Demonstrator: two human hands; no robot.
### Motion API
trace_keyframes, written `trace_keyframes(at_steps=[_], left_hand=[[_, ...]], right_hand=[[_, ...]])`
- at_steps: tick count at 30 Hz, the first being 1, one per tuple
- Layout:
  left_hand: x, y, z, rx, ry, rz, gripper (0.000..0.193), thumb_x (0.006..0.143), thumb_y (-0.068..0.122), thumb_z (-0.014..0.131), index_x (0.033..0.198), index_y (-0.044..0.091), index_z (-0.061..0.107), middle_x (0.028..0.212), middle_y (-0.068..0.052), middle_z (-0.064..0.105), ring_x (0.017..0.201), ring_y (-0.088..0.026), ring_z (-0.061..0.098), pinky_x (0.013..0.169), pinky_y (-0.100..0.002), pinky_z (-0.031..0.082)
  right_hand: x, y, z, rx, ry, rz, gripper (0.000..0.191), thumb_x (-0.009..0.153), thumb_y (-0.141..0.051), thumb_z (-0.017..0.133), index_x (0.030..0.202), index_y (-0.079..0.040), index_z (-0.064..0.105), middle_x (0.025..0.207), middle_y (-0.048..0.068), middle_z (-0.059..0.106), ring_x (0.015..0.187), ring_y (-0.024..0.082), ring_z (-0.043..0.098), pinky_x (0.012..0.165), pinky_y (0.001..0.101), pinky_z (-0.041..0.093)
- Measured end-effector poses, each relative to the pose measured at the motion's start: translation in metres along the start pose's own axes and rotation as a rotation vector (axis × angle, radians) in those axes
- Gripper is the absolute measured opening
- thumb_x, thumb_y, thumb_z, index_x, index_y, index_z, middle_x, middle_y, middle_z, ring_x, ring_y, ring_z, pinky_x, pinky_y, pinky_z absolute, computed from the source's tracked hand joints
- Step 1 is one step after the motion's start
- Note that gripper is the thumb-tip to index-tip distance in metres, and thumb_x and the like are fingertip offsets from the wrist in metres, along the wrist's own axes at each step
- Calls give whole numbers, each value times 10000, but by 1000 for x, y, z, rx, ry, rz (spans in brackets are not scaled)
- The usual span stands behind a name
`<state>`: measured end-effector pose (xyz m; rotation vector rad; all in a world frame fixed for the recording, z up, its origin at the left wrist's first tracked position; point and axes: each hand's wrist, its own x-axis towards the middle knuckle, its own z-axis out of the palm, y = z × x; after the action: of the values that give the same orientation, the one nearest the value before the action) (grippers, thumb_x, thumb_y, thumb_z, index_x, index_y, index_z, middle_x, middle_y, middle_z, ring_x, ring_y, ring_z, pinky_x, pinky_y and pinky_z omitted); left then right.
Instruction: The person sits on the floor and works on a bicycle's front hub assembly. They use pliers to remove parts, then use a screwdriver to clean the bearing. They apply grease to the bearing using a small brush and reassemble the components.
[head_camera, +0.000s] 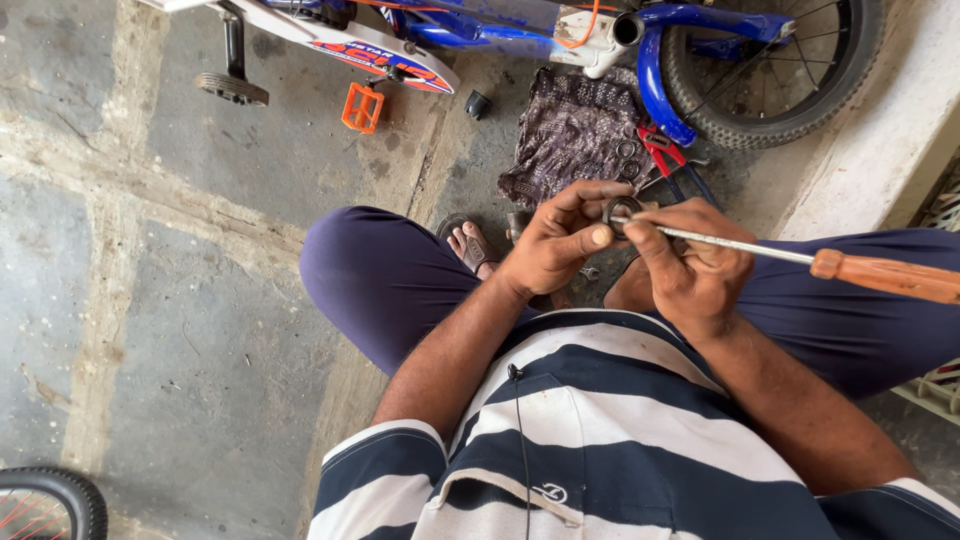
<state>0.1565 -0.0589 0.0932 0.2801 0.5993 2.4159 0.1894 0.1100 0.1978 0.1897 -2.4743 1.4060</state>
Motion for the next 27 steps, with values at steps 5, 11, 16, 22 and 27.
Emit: trace_keyframes(at_steps=[5, 11, 16, 22, 27], left_hand=[[-1, -3, -6, 3, 24, 36, 476, 1055, 82, 695, 1495, 34, 519, 1401, -169, 636, 1333, -262, 610, 1192, -451, 498], [1, -5, -7, 35, 38, 58, 460, 1045, 50, 722, 1463, 17, 533, 1382, -158, 631, 1308, -233, 607, 1181, -421, 478], [1, 1, -4, 144, 82, 28, 492, 1030, 63, 713, 1486, 32, 529, 1410, -141, 635, 1322, -217, 614, 1188, -415, 484], [6, 21, 0, 465, 340, 44, 464, 1041, 102, 689, 1466, 4, 532, 1332, -158, 652, 1250, -230, 633, 1100, -409, 529], [-1, 57, -11, 481, 566, 176, 519, 1048, 146, 666, 1496, 19, 437, 1318, -166, 642, 1157, -246, 684, 1011, -390, 582]], right_hand=[[5, -2, 3, -26, -23, -115, 136, 1050, -141, 757, 1026, -11, 725, 939, 88, 727, 751, 157, 685, 635, 264, 522], [8, 0, 7, -97, 22, -153, 97, 1032, -102, 763, 1007, -18, 723, 903, 98, 736, 753, 184, 670, 603, 287, 509], [13, 6, 11, -72, 29, -186, 125, 1049, -119, 752, 991, -17, 709, 903, 104, 723, 732, 178, 670, 608, 289, 510], [18, 40, 9, -114, 75, -114, 170, 1110, -148, 761, 1029, 0, 744, 862, 91, 697, 722, 196, 648, 633, 325, 495], [3, 114, 49, -200, -360, 507, 296, 961, -353, 755, 948, -59, 780, 686, 78, 697, 583, 207, 663, 532, 345, 506]])
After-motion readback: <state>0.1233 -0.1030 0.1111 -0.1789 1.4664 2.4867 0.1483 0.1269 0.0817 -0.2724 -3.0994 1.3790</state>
